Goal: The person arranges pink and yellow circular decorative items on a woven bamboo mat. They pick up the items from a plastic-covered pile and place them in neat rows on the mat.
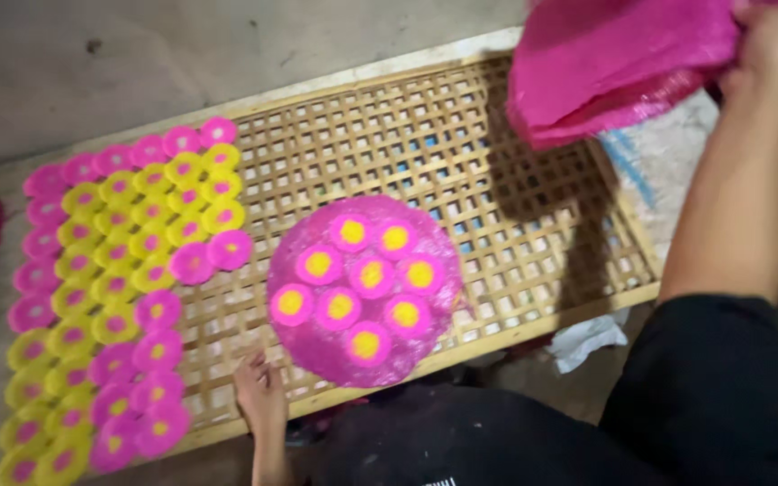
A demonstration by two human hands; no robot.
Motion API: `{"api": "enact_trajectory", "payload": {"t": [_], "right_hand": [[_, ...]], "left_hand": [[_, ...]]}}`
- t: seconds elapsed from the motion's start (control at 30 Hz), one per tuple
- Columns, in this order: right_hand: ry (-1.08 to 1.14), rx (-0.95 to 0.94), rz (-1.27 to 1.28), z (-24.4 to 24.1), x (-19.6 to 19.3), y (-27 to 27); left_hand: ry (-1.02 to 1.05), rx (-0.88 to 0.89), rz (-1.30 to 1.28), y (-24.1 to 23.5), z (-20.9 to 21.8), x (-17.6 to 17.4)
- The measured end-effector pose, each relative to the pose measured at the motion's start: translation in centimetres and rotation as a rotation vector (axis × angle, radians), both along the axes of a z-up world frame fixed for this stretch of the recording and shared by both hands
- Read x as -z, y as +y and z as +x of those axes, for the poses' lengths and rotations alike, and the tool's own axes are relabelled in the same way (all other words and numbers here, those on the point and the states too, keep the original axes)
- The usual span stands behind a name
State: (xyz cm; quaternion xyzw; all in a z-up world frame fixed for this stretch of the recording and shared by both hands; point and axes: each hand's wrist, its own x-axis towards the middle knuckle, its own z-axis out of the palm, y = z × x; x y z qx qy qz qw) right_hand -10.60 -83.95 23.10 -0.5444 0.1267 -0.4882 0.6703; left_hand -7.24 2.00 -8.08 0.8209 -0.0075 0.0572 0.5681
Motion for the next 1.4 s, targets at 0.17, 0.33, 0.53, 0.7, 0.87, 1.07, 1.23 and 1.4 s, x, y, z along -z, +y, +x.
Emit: {"api": "enact_trajectory", "payload": {"t": [0.17,0.33,0.53,0.7,0.87,1.07,1.23,1.4], "right_hand": [[-0.025,0.102,0.251,-13.1,10.1,-7.9],[0.409,0.427,0.361,-21.6,23.9,-5.2],[1.195,0.878,-0.073,-23.2,26.4,-2.0],[0.915,0.438,-0.614,-13.2,25.5,10.2],[0.762,-0.287,-0.845,0.9,27.1,30.6],[0.906,-0.234,-1.107,4.6,27.7,37.9],[0.935,-0.487,-0.523,5.5,31.5,35.4],[0.820,-0.605,-0.394,5.4,28.1,32.6]], "left_hand": [[-0.025,-0.126,0.196,-3.3,-3.4,0.2],[0.062,-0.240,0.153,-6.5,-4.5,-1.3],[0.065,-0.250,0.074,-7.3,-3.8,-1.2],[0.316,-0.350,-0.875,-5.9,-0.5,2.4],[0.016,-0.202,-0.022,-6.9,0.5,3.6],[0.073,-0.180,0.187,-8.7,-0.1,-1.9],[-0.036,-0.176,0.298,-7.9,-0.1,-6.4],[-0.202,0.072,0.365,-8.9,5.7,-7.4]]}}
